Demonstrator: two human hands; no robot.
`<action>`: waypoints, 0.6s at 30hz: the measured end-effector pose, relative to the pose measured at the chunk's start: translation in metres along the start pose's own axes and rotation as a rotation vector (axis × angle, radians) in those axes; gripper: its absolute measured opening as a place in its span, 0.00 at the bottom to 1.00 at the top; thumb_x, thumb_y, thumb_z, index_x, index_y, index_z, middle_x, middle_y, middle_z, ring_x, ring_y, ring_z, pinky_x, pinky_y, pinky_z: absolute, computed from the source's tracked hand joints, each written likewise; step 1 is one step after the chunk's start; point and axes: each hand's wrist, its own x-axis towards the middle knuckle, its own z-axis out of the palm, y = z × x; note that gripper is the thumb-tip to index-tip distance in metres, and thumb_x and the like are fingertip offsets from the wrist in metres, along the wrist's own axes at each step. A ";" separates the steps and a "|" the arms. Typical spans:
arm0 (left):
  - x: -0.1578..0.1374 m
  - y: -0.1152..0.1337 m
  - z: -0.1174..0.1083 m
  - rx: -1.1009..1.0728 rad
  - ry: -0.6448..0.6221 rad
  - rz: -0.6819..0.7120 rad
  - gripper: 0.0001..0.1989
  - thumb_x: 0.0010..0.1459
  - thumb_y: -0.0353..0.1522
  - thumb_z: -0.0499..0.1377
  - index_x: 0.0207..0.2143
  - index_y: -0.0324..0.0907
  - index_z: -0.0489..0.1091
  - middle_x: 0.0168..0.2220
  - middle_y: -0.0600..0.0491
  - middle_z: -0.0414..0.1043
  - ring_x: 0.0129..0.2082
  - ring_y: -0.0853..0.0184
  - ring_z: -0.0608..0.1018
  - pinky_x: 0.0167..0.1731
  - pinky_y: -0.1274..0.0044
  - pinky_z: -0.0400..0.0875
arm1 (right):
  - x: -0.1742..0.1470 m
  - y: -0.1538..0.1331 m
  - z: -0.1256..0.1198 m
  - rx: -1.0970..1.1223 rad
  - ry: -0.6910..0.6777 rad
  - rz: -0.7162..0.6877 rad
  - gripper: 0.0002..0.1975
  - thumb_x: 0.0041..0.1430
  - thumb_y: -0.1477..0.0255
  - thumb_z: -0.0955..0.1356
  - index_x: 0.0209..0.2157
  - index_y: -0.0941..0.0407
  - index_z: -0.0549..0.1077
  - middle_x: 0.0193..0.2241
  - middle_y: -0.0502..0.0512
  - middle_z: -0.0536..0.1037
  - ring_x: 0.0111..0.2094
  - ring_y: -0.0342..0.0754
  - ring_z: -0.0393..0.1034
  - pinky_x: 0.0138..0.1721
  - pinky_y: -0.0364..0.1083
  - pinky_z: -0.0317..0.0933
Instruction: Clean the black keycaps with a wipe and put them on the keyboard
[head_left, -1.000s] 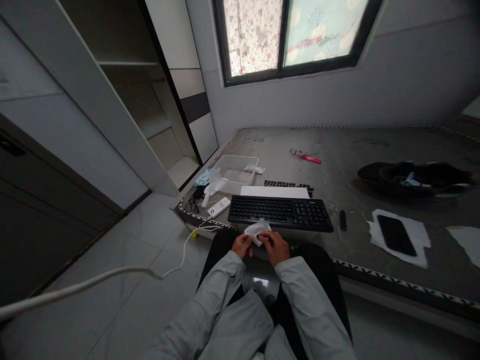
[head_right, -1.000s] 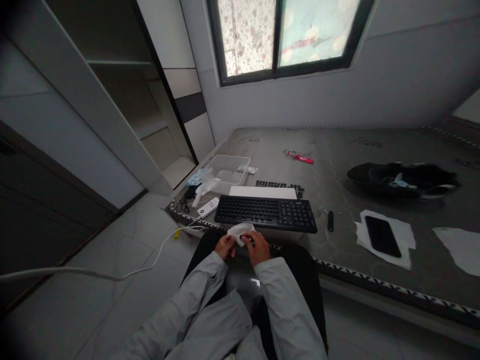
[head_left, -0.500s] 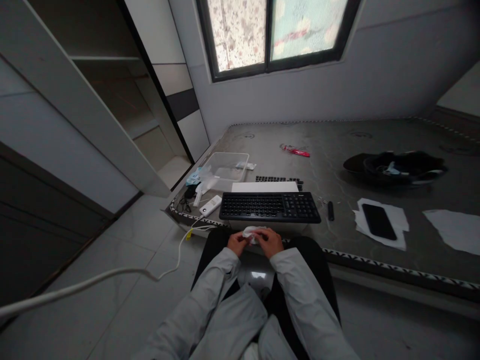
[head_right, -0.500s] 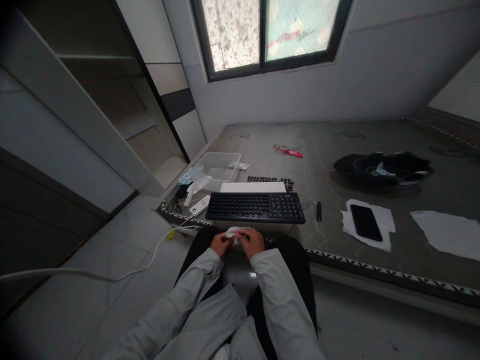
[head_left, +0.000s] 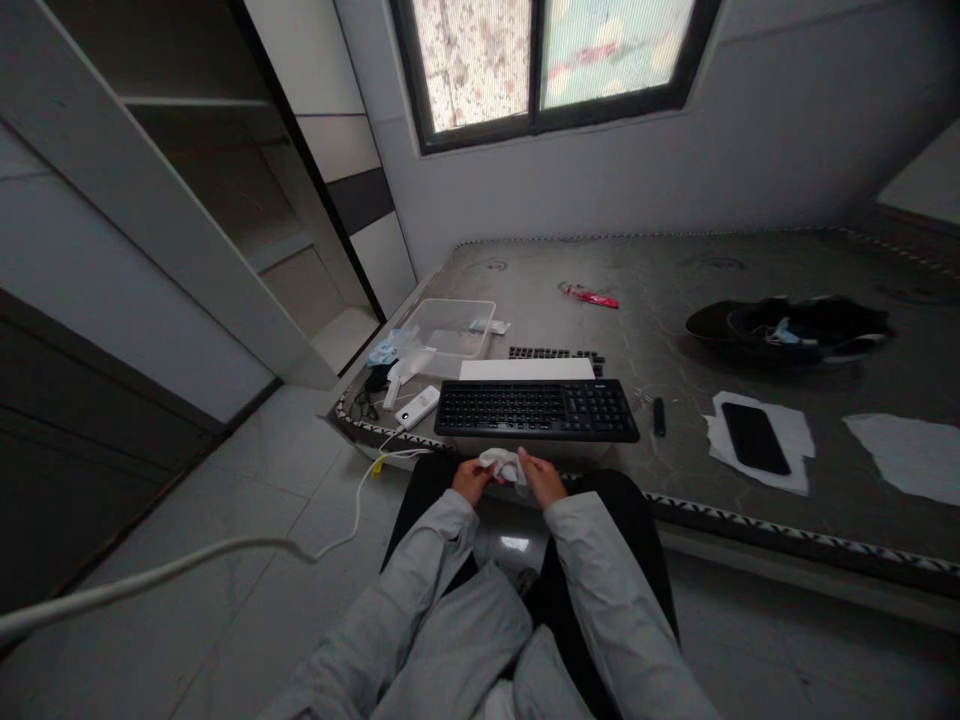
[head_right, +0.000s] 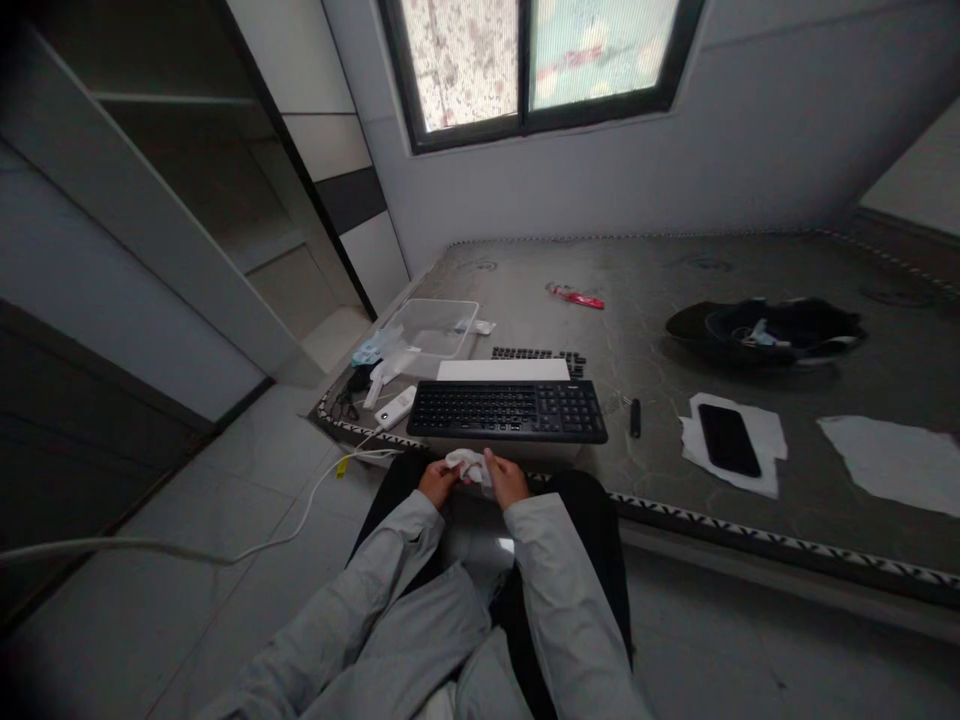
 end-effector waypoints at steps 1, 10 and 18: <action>0.000 0.000 0.001 0.002 -0.003 0.001 0.23 0.36 0.45 0.66 0.27 0.33 0.76 0.18 0.51 0.74 0.19 0.67 0.73 0.21 0.78 0.63 | 0.000 -0.001 -0.001 0.013 0.014 -0.007 0.36 0.48 0.44 0.58 0.32 0.62 0.78 0.25 0.55 0.78 0.33 0.52 0.71 0.33 0.44 0.61; -0.005 0.007 0.002 0.001 0.050 0.022 0.20 0.28 0.39 0.70 0.25 0.35 0.76 0.23 0.50 0.76 0.25 0.64 0.76 0.28 0.75 0.69 | 0.001 -0.003 0.001 0.317 -0.019 0.181 0.29 0.41 0.46 0.65 0.26 0.60 0.78 0.21 0.57 0.77 0.25 0.50 0.71 0.26 0.44 0.62; -0.001 0.006 0.001 -0.009 0.066 0.005 0.20 0.30 0.38 0.69 0.28 0.35 0.76 0.26 0.48 0.77 0.25 0.65 0.75 0.25 0.77 0.67 | -0.003 -0.001 0.011 0.427 -0.137 0.125 0.24 0.32 0.55 0.73 0.31 0.57 0.76 0.26 0.55 0.78 0.24 0.48 0.71 0.25 0.45 0.65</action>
